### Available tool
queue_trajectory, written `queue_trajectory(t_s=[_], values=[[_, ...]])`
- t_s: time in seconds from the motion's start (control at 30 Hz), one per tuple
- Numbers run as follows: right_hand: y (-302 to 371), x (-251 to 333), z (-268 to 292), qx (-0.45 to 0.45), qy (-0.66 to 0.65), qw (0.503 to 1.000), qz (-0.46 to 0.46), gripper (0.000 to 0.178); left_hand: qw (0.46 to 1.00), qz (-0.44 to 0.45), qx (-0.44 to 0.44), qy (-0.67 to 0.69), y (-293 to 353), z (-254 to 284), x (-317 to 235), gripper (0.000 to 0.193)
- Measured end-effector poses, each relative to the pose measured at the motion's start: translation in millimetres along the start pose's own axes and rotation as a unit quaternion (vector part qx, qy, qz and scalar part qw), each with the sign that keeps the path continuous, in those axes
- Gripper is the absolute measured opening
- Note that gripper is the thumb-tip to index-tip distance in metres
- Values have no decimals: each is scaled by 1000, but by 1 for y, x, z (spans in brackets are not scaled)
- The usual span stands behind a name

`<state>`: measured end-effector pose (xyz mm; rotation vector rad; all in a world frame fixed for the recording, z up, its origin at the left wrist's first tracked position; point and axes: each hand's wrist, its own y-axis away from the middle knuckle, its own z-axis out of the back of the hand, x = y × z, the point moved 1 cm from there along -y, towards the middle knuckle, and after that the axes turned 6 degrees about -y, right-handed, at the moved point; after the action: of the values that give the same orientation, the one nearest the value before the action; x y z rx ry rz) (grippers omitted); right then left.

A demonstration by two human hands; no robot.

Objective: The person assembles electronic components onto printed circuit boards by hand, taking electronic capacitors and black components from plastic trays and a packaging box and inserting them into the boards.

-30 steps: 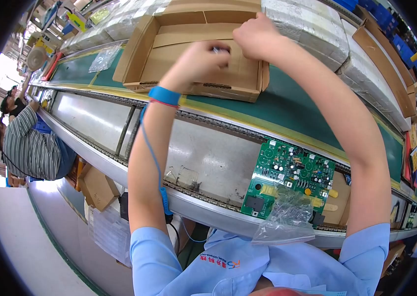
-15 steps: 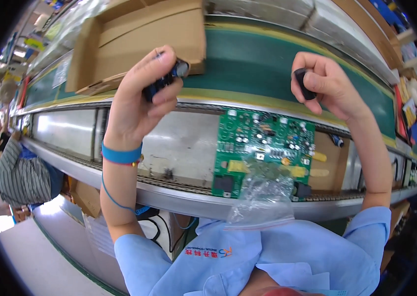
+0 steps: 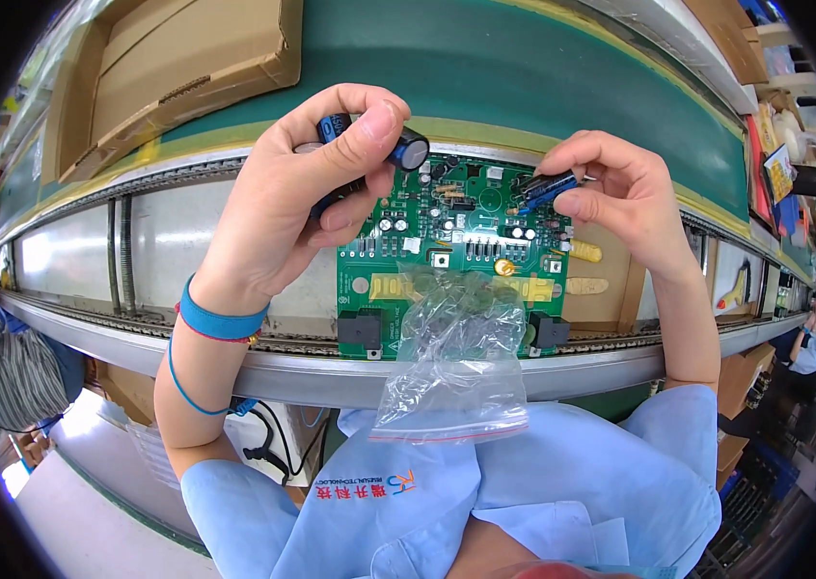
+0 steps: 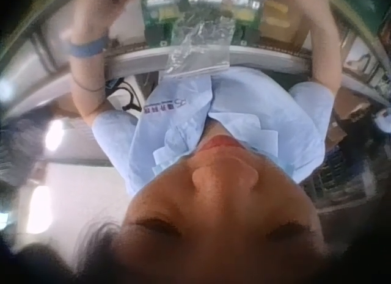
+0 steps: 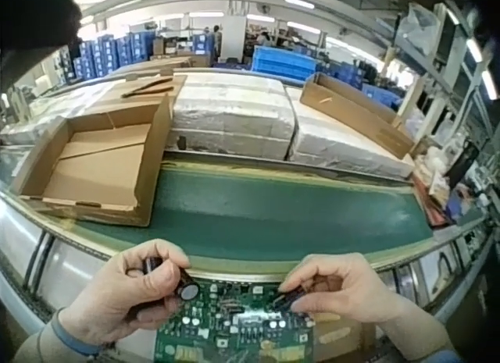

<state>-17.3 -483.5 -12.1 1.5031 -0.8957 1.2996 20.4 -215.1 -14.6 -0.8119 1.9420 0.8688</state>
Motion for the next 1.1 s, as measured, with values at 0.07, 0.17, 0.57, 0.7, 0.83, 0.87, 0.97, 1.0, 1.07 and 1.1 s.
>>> queue_trajectory(t_s=[0.07, 0.17, 0.57, 0.7, 0.83, 0.87, 0.97, 1.0, 1.07, 1.1], values=[[-3, -4, -2, 0, 80, 995, 56, 20, 1000, -1, -11, 1, 0, 3, 4, 27], [-2, -3, -15, 4, 164, 985, 49, 22, 1000, 16, 1, -3, 2, 7, 3, 27], [-8, 5, -42, 51, 444, 870, 209, 24, 996, 3, 5, -84, 3, 9, 3, 32], [-8, 7, -49, 60, 491, 832, 252, 26, 995, -10, 13, -95, 4, 9, 4, 32], [-7, 11, -57, 80, 542, 790, 274, 26, 996, -3, 20, -89, 5, 8, 4, 33], [-7, 11, -56, 78, 543, 790, 274, 26, 996, -4, 22, -90, 5, 7, 4, 33], [-8, 17, -48, 104, 567, 766, 285, 31, 996, 21, 25, -88, 9, 1, 4, 33], [-9, 29, -44, 93, 531, 790, 292, 35, 996, 34, 26, -82, 11, -1, 5, 34], [-7, 36, -39, 36, 451, 839, 301, 49, 996, 56, 47, -59, 9, -7, 7, 36], [-7, 35, -41, 31, 454, 838, 302, 49, 995, 54, 51, -62, 9, -9, 9, 36]])
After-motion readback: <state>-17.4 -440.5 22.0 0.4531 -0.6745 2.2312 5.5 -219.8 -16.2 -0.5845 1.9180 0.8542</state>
